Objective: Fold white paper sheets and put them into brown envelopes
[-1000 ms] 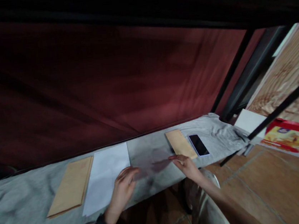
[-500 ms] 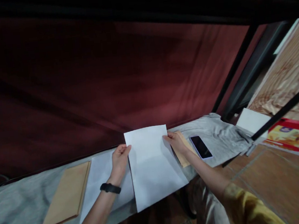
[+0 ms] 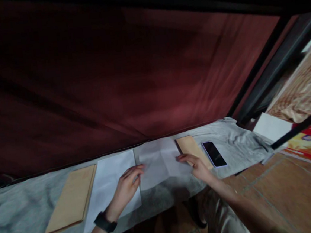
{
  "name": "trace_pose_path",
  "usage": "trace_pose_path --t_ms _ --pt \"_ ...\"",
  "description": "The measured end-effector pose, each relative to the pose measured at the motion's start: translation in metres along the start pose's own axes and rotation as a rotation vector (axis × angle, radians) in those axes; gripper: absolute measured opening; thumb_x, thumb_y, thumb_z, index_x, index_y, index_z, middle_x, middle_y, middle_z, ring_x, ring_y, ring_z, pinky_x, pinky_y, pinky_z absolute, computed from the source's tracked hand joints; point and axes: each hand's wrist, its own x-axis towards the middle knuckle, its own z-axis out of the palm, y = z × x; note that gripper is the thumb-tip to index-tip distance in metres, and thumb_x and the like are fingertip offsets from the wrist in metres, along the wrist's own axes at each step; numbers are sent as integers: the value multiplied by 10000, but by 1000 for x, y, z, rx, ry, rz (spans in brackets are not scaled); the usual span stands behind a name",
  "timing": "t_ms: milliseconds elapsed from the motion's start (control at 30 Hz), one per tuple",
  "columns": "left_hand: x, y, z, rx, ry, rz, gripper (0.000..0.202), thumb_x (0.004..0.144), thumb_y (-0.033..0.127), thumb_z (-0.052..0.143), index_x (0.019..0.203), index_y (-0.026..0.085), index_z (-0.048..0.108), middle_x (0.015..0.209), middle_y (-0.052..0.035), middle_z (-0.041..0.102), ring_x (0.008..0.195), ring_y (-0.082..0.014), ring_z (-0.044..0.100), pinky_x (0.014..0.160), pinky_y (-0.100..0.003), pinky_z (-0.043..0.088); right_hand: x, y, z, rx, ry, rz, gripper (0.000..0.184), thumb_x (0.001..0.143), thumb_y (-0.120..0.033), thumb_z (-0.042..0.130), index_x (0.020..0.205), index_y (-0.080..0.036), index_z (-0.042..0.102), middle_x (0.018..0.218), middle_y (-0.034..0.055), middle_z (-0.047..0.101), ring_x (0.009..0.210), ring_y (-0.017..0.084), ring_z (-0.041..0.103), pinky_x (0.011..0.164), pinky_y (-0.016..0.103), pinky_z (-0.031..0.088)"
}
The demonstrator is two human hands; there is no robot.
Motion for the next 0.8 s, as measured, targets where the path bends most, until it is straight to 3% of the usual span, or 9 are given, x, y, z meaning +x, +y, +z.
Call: trace_pose_path --t_ms 167,333,400,467,567,633,700,800 --pt "-50 -29 50 199 -175 41 328 862 68 461 996 258 692 1189 -36 741 1140 -204 663 1008 -383 535 -65 32 43 -281 -216 -101 552 850 -162 584 1394 -254 592 1471 105 557 1370 280 503 1167 505 376" --pt "-84 -40 55 266 -434 85 504 749 -40 452 1015 278 739 1241 -20 728 1174 -203 661 1100 -417 481 -95 39 60 -306 -406 -91 596 810 -285 662 1401 -261 588 1531 105 490 1419 301 443 1192 520 325" --pt "-80 -35 58 245 -444 75 527 778 -26 438 1084 286 732 1306 -12 697 1222 -194 635 1105 -402 478 -97 41 61 -305 -401 -65 596 802 -331 681 1387 -251 605 1519 123 502 1413 316 449 1187 534 325" --pt "-65 -25 72 239 -400 57 520 874 42 420 1273 281 652 1425 -20 615 1319 -187 565 1128 -399 456 -96 43 62 -303 -385 -52 588 803 -358 689 1375 -245 617 1505 134 516 1404 324 459 1179 543 334" --pt "-35 -5 114 257 -391 129 519 981 271 477 1498 275 429 1580 -50 436 1461 -200 397 1211 -450 345 -96 48 64 -301 -359 -48 575 818 -378 683 1376 -254 615 1498 138 522 1392 324 474 1172 553 341" --pt "-19 3 144 314 -403 148 566 979 375 517 1519 257 396 1609 -75 381 1499 -226 325 1228 -473 303 -98 51 65 -303 -351 -58 599 818 -369 681 1400 -253 592 1507 142 510 1396 325 468 1174 558 336" --pt "-11 2 164 357 -418 149 558 987 427 497 1515 274 403 1616 -70 369 1507 -242 307 1234 -500 276 -100 53 65 -302 -354 -72 630 820 -339 673 1432 -246 558 1516 141 501 1406 319 456 1181 550 328" --pt "-17 -13 164 387 -391 142 558 1003 464 448 1529 294 375 1625 -56 355 1508 -236 304 1234 -498 269 -102 55 63 -298 -375 -85 645 822 -302 659 1452 -251 532 1533 126 484 1421 307 438 1195 534 309"
